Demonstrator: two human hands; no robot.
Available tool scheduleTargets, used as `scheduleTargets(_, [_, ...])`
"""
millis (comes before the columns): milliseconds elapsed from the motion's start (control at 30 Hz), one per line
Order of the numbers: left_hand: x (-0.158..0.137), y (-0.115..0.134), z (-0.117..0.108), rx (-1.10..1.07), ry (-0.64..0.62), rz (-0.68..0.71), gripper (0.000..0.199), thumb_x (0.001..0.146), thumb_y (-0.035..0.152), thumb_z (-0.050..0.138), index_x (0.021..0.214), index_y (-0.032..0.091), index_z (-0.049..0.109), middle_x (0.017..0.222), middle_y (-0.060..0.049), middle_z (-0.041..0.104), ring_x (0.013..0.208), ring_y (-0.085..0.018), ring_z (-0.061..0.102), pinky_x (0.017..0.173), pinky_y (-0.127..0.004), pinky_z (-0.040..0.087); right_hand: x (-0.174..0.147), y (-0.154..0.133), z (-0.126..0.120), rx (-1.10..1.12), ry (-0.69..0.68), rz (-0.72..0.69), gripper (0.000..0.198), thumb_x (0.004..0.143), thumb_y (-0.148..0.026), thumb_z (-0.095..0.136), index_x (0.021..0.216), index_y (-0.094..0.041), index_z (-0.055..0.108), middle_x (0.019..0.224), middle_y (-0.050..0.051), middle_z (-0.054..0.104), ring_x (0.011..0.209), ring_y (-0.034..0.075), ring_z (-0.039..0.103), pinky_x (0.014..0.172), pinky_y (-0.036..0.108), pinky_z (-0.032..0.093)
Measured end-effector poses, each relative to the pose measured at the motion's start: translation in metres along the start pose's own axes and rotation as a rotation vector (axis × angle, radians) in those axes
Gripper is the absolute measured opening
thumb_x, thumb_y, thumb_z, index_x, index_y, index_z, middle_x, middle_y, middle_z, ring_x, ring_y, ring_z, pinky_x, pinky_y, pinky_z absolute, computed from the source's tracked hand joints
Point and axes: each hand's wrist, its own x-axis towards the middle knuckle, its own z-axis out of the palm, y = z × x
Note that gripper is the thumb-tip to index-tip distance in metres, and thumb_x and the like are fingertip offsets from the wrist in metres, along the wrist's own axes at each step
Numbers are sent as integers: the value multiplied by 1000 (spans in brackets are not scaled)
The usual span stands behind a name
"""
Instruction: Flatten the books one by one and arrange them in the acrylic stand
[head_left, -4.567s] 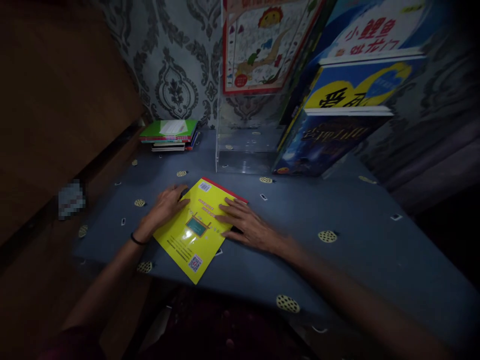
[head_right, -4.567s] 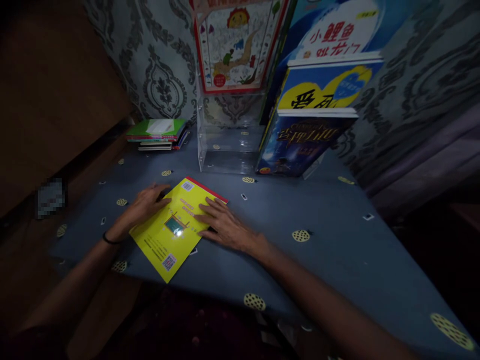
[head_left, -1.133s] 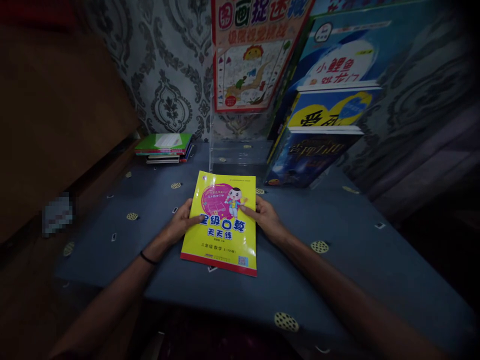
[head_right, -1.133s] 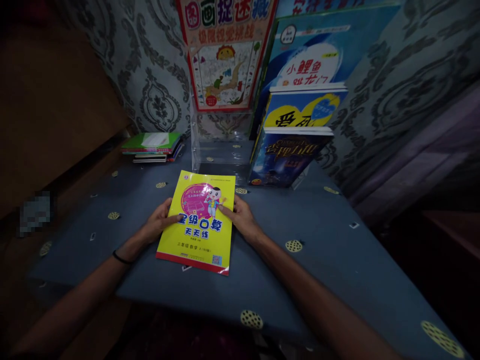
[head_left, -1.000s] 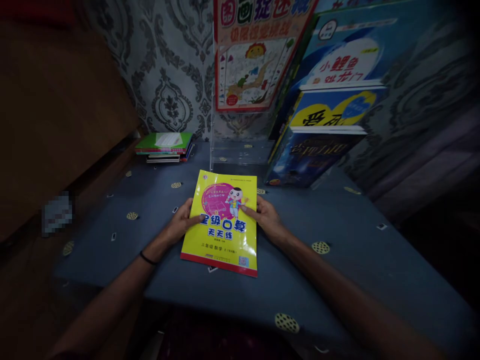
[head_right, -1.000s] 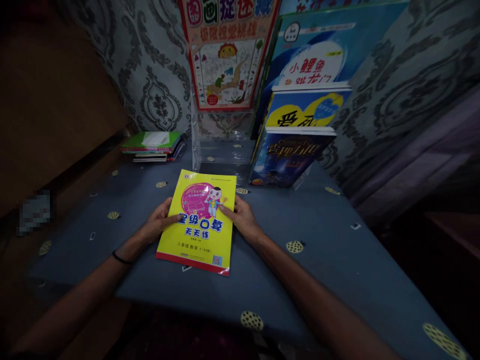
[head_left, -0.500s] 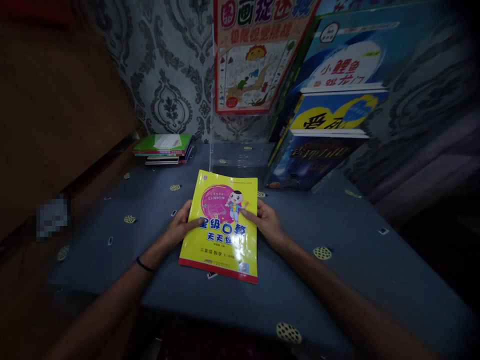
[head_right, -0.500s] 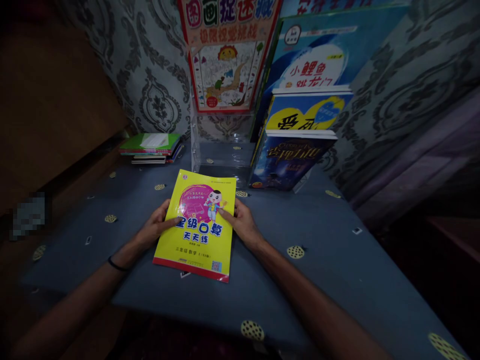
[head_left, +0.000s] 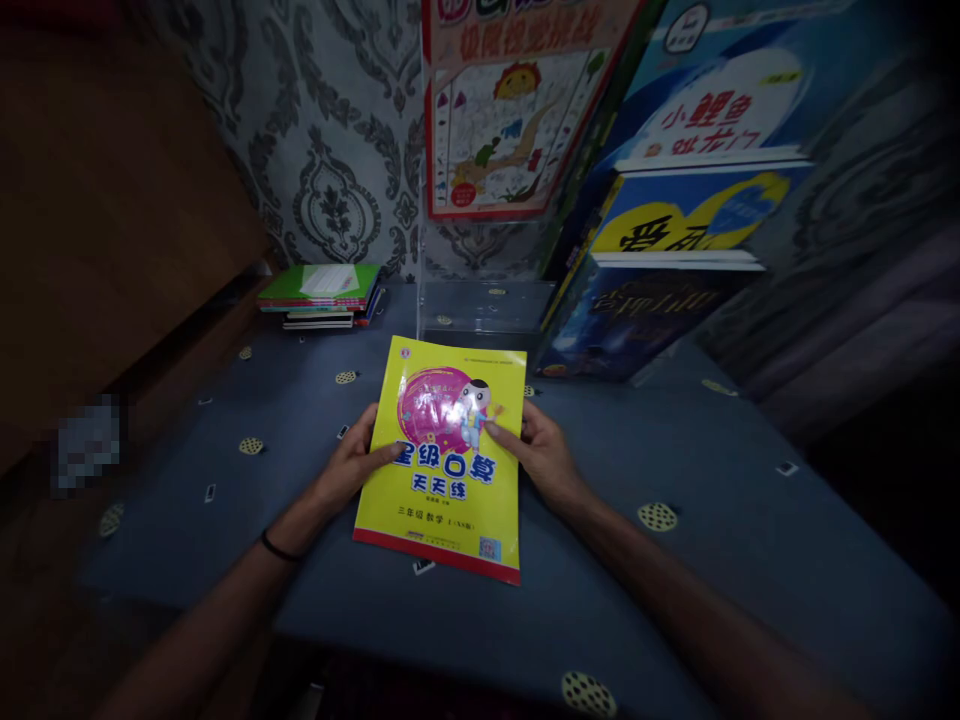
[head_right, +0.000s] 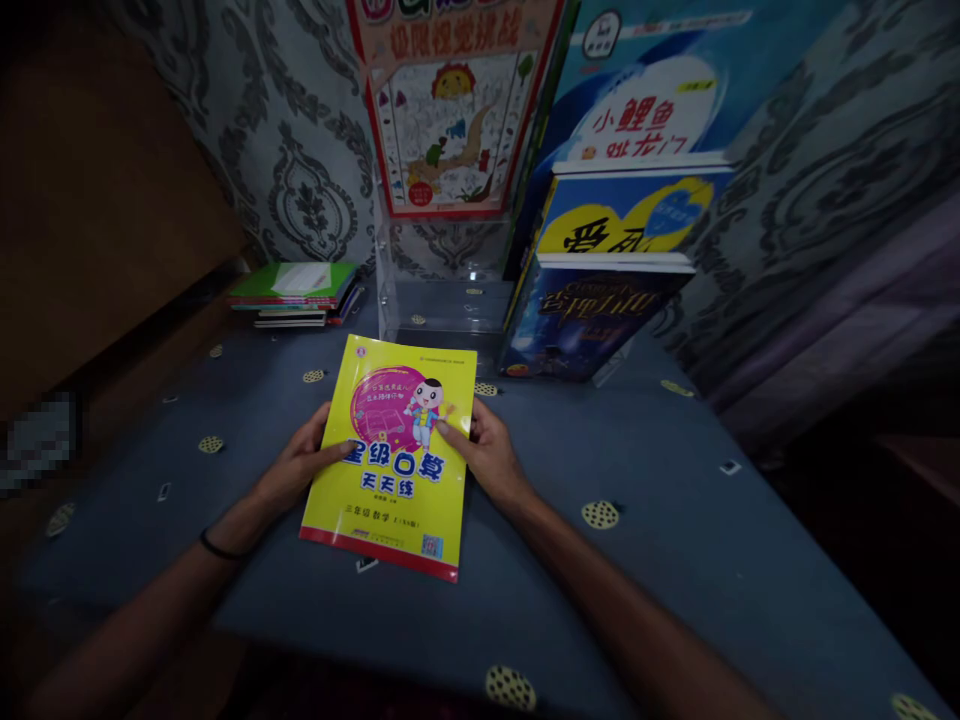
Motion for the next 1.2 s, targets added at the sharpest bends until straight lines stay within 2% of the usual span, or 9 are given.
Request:
scheduleTargets(100, [-1,1,0,-1,1,-5,53,72,34,87,113,23,57,107,-7,76,88,-29,77,74,-38,64,-2,-2,1,25,15,3,52,71,-50,86,111,-25,66,98,5,80,74,25,76,68,42,65])
scheduleTargets(300, [-2,2,1,-27,2,-15,55,71,34,87,117,24,59,108,-7,77,85,-29,77,68,-35,64,-4,-8,3,27,22,21,54,70,-52,87,111,-24,66,101,7,81,76,26,77,66,41,66])
scheduleTargets(567, [-4,3,-1,-84,-63,-13,58,77,30,85,127,23,57,111,-9,78,88,-29,78,69,-35,65,-7,-11,4,29,34,3,52,70,-52,88,107,-24,65,99,6,82,76,26,79,66,40,67])
scheduleTargets(767, [-6,0,-5,-80,-104,-4,47,79,29,84,120,18,61,107,-10,79,86,-26,78,74,-34,64,-8,-13,5,51,32,-28,51,70,-49,88,109,-25,65,101,5,81,74,25,79,65,40,68])
scheduleTargets(933, [-5,-4,-7,-78,-122,-22,44,77,31,85,112,15,64,101,-11,80,80,-24,78,72,-33,64,-8,-11,4,28,17,-22,49,72,-50,87,108,-25,66,102,6,81,79,27,79,69,44,69])
scheduleTargets(1200, [-4,-4,-5,-77,-119,-1,47,74,31,87,111,14,64,101,-12,80,79,-25,78,70,-33,63,-9,-14,8,27,14,-76,53,68,-49,89,108,-25,65,104,6,81,79,26,79,69,42,68])
